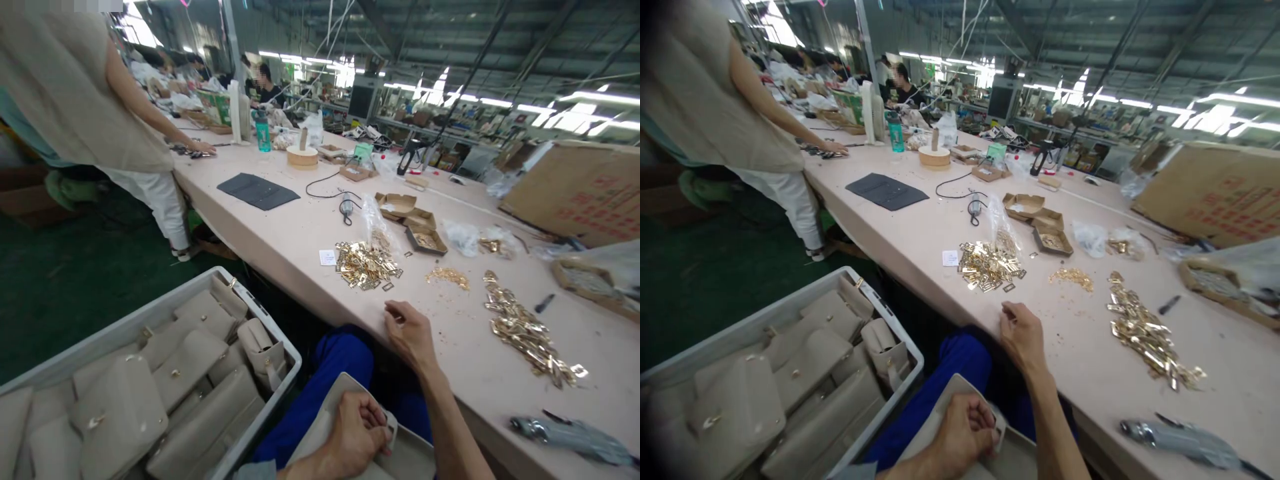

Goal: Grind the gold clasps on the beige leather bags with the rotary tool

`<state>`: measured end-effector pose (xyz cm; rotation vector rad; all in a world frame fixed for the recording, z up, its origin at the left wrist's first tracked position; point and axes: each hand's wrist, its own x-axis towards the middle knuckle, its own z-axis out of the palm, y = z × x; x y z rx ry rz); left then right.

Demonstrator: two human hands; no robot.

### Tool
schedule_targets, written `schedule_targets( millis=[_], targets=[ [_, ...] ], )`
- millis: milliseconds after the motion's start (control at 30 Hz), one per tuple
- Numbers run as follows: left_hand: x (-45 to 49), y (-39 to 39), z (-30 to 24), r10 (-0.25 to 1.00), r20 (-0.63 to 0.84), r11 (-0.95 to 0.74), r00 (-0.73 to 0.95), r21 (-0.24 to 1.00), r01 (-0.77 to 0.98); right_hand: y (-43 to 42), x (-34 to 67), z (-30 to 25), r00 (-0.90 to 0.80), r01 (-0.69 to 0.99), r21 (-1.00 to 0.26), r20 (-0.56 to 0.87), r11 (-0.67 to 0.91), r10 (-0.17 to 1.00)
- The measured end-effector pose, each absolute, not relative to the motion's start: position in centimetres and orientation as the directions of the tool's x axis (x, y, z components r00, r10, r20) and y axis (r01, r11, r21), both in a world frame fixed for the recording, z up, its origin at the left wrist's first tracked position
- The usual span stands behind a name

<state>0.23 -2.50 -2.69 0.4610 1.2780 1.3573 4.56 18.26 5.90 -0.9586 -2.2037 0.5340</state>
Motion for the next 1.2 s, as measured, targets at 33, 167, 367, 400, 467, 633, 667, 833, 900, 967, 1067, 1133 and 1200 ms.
schedule_targets(
  millis=[33,167,367,400,467,633,667,833,900,967,1067,1133,1200],
  targets=[
    [0.1,-2.5,-2.6,0.88,-0.398,0.253,-0.259,0.854,-0.454,19.2,3.2,5.4,-0.518,0.485,-0.579,0.414,0.655,0.749],
    [-0.4,-2.6,-2.4,0.881,-0.402,0.264,-0.249,0.855,-0.447,22.0,-0.5,4.1,-0.458,0.558,-0.514,0.464,0.651,0.758],
    [-1.3,-2.7,-2.5,0.882,-0.419,0.301,-0.213,0.851,-0.43,25.5,0.7,3.5,-0.212,0.731,-0.51,0.462,0.454,0.861],
    [-1.4,-2.7,-2.4,0.887,-0.416,0.3,-0.201,0.849,-0.435,26.0,1.3,3.4,-0.194,0.738,-0.53,0.426,0.418,0.884],
    [-1.6,-2.7,-2.3,0.891,-0.416,0.302,-0.184,0.843,-0.445,27.0,2.3,3.3,-0.21,0.744,-0.546,0.356,0.385,0.911],
    [-1.5,-2.4,-2.4,0.886,-0.424,0.304,-0.189,0.838,-0.454,28.8,2.1,3.5,-0.323,0.72,-0.554,0.265,0.417,0.909],
    [-1.4,-2.3,-2.5,0.888,-0.421,0.302,-0.188,0.839,-0.453,29.0,1.8,3.6,-0.33,0.703,-0.58,0.245,0.41,0.912],
    [-1.5,-2.2,-2.3,0.896,-0.404,0.286,-0.183,0.841,-0.459,29.3,1.3,4.3,-0.341,0.661,-0.635,0.22,0.399,0.914],
    [-1.9,-2.3,-2.0,0.911,-0.378,0.271,-0.165,0.85,-0.451,28.8,1.6,4.6,-0.34,0.671,-0.616,0.24,0.413,0.909],
    [-2.2,-2.3,-1.9,0.918,-0.367,0.269,-0.147,0.852,-0.45,27.9,1.9,5.0,-0.324,0.696,-0.577,0.277,0.427,0.904],
    [-2.5,-2.1,-2.0,0.921,-0.371,0.282,-0.118,0.844,-0.456,26.5,2.3,5.6,-0.346,0.738,-0.493,0.312,0.462,0.885],
    [-2.4,-1.9,-2.1,0.924,-0.366,0.282,-0.11,0.847,-0.45,26.1,3.2,6.4,-0.397,0.746,-0.444,0.302,0.496,0.867],
    [-2.3,-1.9,-2.0,0.923,-0.364,0.276,-0.125,0.851,-0.447,26.3,5.4,7.6,-0.379,0.783,-0.403,0.295,0.474,0.877]
  ],
)
